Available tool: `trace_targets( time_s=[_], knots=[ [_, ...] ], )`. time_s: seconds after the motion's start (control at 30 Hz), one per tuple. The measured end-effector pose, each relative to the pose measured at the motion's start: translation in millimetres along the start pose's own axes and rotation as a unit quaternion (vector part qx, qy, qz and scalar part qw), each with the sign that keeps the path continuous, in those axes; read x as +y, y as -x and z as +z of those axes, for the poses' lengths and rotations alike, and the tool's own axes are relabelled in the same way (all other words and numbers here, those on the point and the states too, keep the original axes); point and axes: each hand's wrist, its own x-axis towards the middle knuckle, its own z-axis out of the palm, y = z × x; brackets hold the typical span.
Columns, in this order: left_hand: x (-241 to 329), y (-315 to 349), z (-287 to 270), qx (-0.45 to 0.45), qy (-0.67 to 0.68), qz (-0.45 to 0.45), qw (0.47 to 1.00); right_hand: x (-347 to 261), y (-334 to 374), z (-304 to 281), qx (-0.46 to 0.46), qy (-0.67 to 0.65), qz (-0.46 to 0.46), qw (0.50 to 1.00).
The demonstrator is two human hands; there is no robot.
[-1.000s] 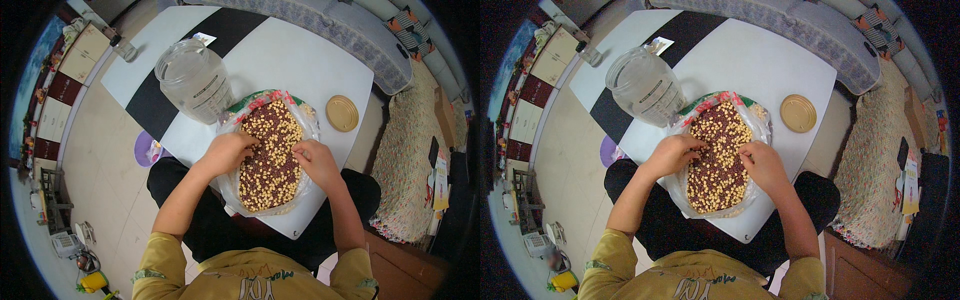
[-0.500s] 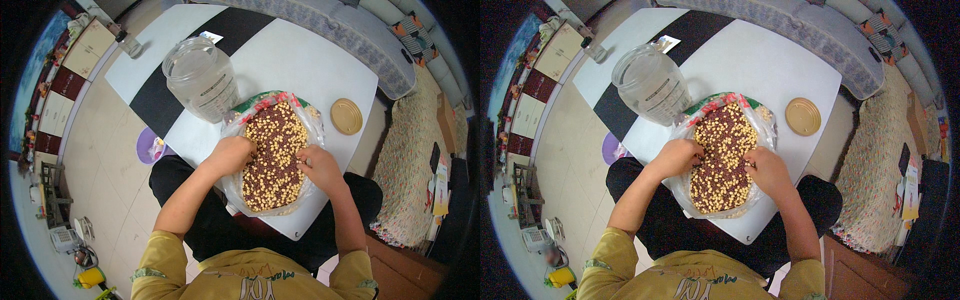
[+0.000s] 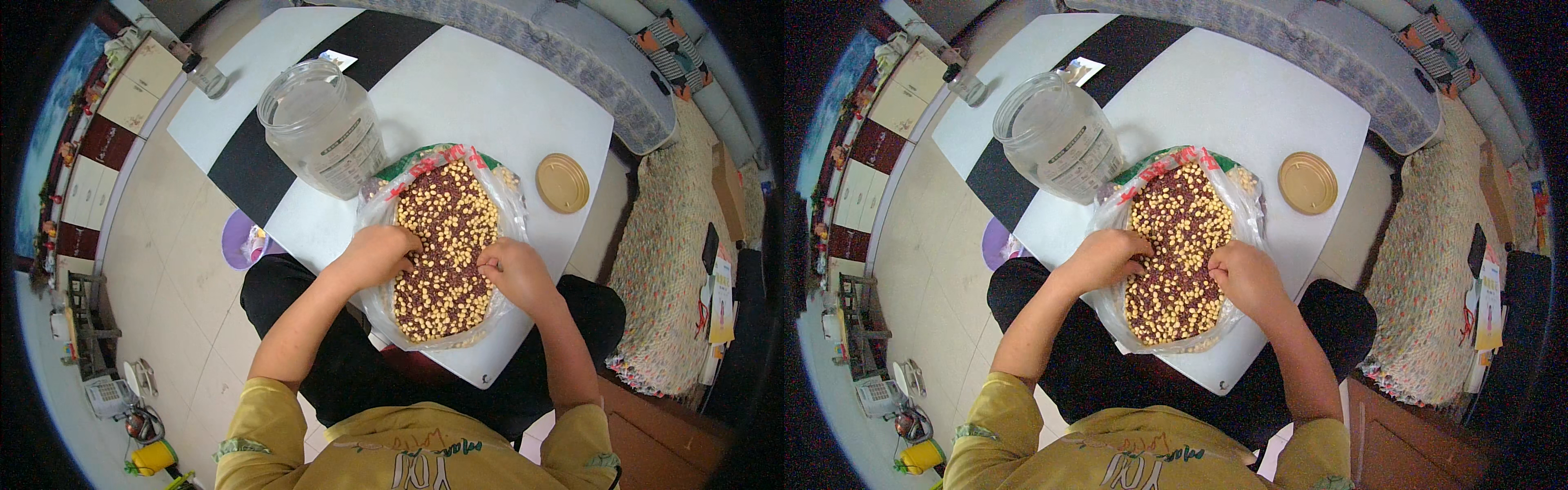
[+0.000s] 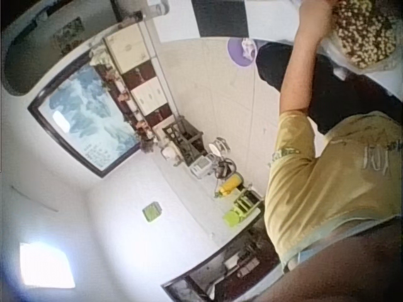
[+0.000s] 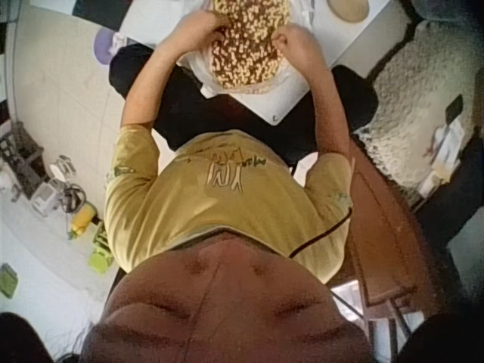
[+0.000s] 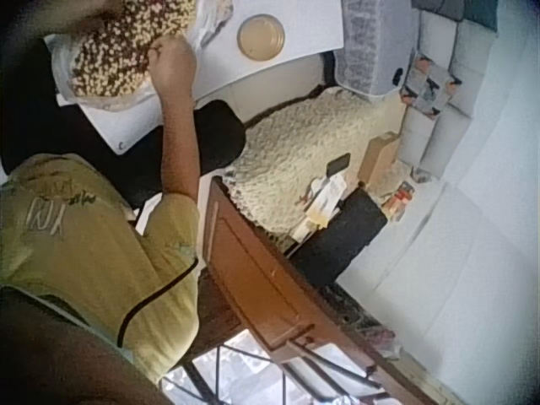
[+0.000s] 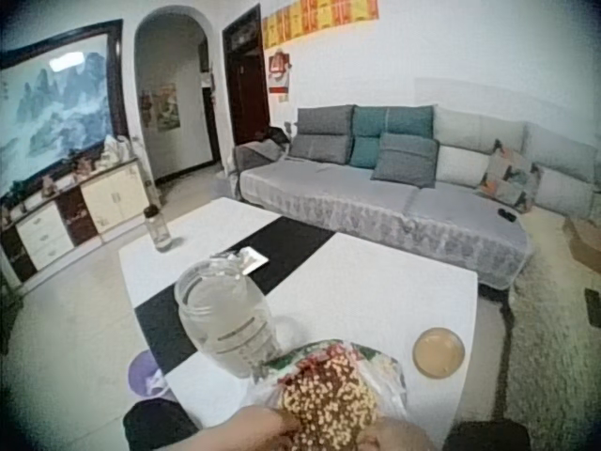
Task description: The person sits on the floor and sorts through a large plastic bag of mixed legumes, picking out individual beans by hand and placing them into a clear plastic container on the table.
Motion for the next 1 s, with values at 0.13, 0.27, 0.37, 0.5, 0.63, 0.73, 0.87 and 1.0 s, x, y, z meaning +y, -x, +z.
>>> trace_targets(
  time_s=[0.13,0.27,0.37,0.5,0.63,0.73,0.87,1.0],
  knots=[
    [3.1,-0.8,-0.5,0.002,0.000,-0.007,1.000,-4.0,-0.4,-4.5,-0.008,-0.014,0.008,1.000],
    [5.2,-0.1,-2.1,0.043,0.034,0.009,0.998,-6.0,0.8,-6.6,-0.011,-0.026,0.023,0.999],
    [4.7,-1.2,-1.7,0.072,0.072,0.035,0.994,-4.4,0.8,-5.0,-0.002,-0.017,0.012,1.000],
    [4.0,-2.3,0.6,0.087,0.105,0.068,0.988,-4.3,0.2,-5.9,0.004,-0.008,0.002,1.000],
    [4.7,-1.4,-3.0,0.078,0.113,0.071,0.988,-3.1,0.0,-4.1,0.009,-0.006,0.004,1.000],
    [6.2,-0.5,-9.1,0.040,0.088,0.040,0.995,-3.5,0.0,-4.2,0.009,-0.007,0.012,1.000],
    [7.5,3.2,-7.9,0.055,0.022,0.012,0.998,-6.0,0.2,-6.2,0.005,-0.018,0.018,1.000],
    [2.5,1.6,-0.5,0.036,-0.009,0.009,0.999,-0.2,1.6,-3.6,0.025,-0.011,-0.003,1.000]
  ],
)
